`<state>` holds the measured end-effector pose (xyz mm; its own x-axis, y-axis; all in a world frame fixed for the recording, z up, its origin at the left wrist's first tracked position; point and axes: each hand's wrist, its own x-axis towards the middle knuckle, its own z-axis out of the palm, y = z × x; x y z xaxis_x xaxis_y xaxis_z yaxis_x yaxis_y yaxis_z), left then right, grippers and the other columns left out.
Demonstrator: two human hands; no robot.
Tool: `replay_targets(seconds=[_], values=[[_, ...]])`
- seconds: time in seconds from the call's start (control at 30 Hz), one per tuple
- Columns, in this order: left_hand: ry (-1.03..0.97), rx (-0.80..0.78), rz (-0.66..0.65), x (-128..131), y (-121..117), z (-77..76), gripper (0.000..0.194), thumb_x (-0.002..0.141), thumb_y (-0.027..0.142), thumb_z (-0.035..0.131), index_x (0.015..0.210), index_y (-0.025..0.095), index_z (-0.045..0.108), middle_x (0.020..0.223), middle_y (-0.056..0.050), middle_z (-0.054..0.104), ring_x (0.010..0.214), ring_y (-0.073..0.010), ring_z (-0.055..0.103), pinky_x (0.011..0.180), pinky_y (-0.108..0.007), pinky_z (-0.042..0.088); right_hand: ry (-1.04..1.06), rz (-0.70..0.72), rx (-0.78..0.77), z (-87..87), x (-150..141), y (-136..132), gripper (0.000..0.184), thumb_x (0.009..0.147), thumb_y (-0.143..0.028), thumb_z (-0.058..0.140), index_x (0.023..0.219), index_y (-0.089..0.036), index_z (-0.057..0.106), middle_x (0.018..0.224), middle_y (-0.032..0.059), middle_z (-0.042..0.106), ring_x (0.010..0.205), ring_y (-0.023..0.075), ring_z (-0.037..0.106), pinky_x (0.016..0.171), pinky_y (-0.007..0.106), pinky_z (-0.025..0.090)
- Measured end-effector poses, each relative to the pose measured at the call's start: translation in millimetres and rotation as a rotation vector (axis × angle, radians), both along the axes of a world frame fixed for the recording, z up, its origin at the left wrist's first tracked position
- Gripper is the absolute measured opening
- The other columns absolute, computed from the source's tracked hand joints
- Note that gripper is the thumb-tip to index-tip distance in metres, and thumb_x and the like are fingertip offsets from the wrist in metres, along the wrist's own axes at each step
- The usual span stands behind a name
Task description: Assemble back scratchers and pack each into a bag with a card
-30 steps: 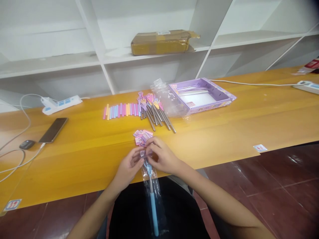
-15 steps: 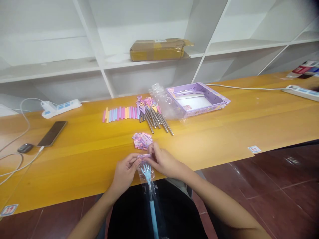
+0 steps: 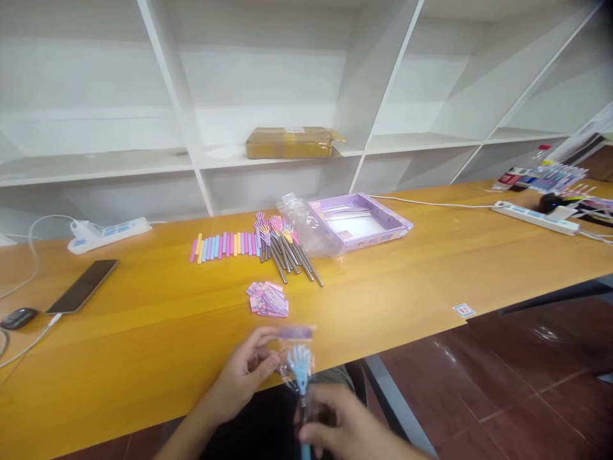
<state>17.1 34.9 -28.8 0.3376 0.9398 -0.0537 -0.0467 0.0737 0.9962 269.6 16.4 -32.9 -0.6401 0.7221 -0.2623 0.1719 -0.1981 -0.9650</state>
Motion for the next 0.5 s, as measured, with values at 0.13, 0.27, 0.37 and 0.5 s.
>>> replay_targets(seconds=[0.13,0.27,0.37,0.5], values=[[0.121,0.046,-0.09,2.9,-4.0,1.2,0.054,0.111,0.05,0.06,0.16,0.031,0.047,0.154,-0.016,0.064,0.119,-0.0267,0.074,0.113,-0.048,0.054,-0.053,-0.347,0.587,86.4,68.8,104.1,0.027,0.099,-0.051,0.075,0.1,-0.025,0.082,0.104,0.01,0.081,0.094,0.025,0.074,0.084,0.039,0.059],[0.212,0.063,-0.122,3.0,-4.5,-2.0,0.051,0.114,0.05,0.053,0.16,0.03,0.046,0.147,-0.015,0.067,0.112,-0.0257,0.075,0.109,-0.047,0.055,-0.447,-0.796,0.974,164.9,119.7,257.4,0.029,0.101,-0.041,0.075,0.097,-0.014,0.084,0.108,0.0142,0.08,0.101,0.0207,0.072,0.091,0.035,0.052],[0.265,0.041,-0.134,1.9,-3.4,-2.3,0.05,0.115,0.05,0.05,0.16,0.03,0.046,0.138,-0.012,0.071,0.114,-0.0256,0.074,0.109,-0.045,0.054,-0.618,-0.767,0.868,180.0,122.6,347.5,0.026,0.101,-0.034,0.076,0.109,-0.01,0.085,0.095,0.0116,0.081,0.083,0.0181,0.071,0.083,0.033,0.055],[0.307,0.047,-0.165,3.2,-2.2,2.7,0.048,0.115,0.052,0.048,0.157,0.029,0.05,0.13,-0.01,0.074,0.112,-0.0241,0.074,0.106,-0.041,0.055,-0.868,-0.601,0.694,151.5,108.1,412.6,0.04,0.096,-0.036,0.085,0.121,-0.006,0.08,0.091,0.0129,0.081,0.074,0.0171,0.073,0.078,0.031,0.058]])
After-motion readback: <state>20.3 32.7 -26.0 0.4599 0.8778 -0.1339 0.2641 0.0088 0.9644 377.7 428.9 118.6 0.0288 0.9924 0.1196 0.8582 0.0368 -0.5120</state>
